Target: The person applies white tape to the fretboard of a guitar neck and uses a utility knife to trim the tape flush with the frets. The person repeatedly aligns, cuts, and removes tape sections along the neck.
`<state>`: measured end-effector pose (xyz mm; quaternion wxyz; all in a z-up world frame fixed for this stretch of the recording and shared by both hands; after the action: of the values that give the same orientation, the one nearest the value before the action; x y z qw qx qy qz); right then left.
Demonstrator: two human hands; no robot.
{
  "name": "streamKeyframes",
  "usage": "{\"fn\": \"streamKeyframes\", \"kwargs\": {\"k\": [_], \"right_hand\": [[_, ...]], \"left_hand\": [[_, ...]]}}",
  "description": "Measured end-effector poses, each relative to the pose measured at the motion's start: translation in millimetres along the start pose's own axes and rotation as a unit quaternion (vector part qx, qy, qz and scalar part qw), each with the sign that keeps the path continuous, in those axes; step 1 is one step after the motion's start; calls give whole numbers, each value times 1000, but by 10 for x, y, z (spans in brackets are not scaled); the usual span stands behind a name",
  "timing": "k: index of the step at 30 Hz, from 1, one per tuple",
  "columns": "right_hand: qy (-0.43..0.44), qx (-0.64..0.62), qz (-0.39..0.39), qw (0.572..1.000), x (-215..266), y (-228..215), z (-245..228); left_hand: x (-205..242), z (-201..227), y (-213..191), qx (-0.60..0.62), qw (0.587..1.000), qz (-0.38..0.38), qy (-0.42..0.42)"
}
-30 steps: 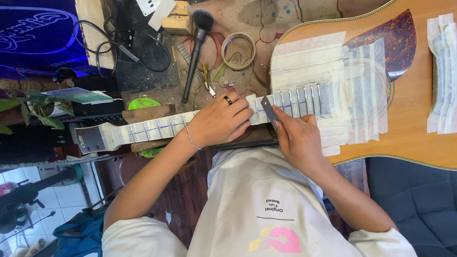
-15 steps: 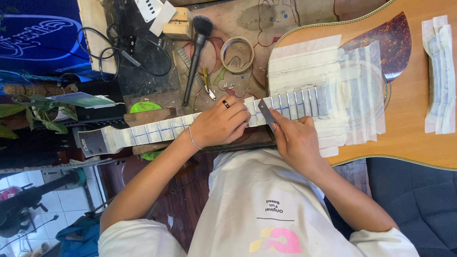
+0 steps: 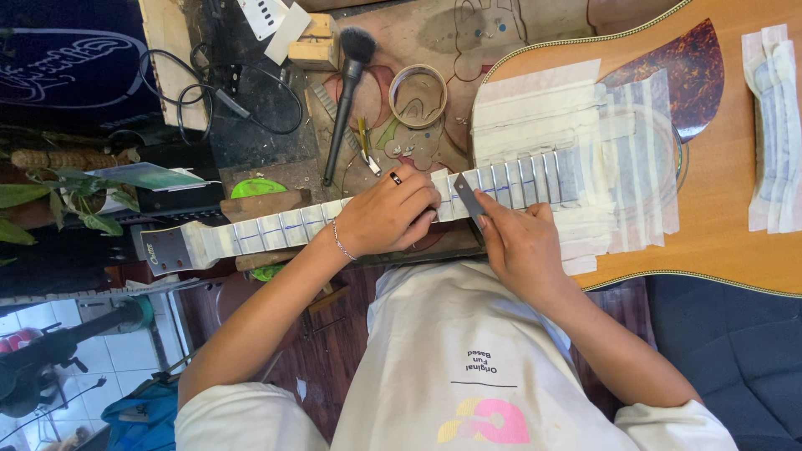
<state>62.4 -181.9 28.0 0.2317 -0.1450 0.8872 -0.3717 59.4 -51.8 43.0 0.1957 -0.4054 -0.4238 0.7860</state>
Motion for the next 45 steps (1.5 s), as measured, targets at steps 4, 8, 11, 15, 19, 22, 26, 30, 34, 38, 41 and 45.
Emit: {"fn": "streamKeyframes", "kwargs": {"k": [4, 8, 11, 15, 19, 22, 26, 30, 34, 38, 41, 45], "right_hand": [[-3, 1, 9, 1000, 5, -10, 1], [-1, 2, 6, 1000, 0, -2, 7], [-1, 2, 7, 1000, 8, -7, 15], [2, 0, 11, 1000, 13, -11, 34], [5, -4, 10, 1000, 1, -9, 23], [7, -3, 7, 1000, -17, -14, 10], [6, 5, 14, 1000, -12, -11, 10], [7, 4, 23, 1000, -12, -13, 29], [13, -1, 29, 999, -1, -20, 50], [48, -30, 18, 998, -1, -25, 76], [147, -158, 14, 976, 6, -108, 186], [236, -312, 1, 921, 113, 59, 403]], "left_hand": [[-8, 35, 4, -15, 1000, 0, 12], [13, 72, 50, -29, 999, -6, 34], [5, -21, -9, 51, 999, 1, -19], [-3, -38, 23, 52, 999, -7, -12], [23, 28, 63, -22, 998, -21, 52], [-26, 114, 37, -74, 993, -23, 88], [-105, 268, -2, -148, 980, -7, 132], [-81, 216, -60, -126, 986, 10, 111], [-64, -38, -199, -29, 999, 17, 0], [45, -358, -232, -23, 996, 21, -88], [43, -419, -297, -29, 992, 25, -117], [134, -735, -245, 4, 979, 57, -197]]}}
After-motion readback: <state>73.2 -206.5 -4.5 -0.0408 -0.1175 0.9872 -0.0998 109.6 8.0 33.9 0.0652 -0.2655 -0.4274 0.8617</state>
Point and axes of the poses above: each hand's wrist, its own x-axis away from the middle knuckle, its own y-axis out of the palm, z = x × y, the point moved 9 cm from there along -x, towards the middle knuckle, and after that the axes turned 5 degrees about y, right-handed, at the moved point
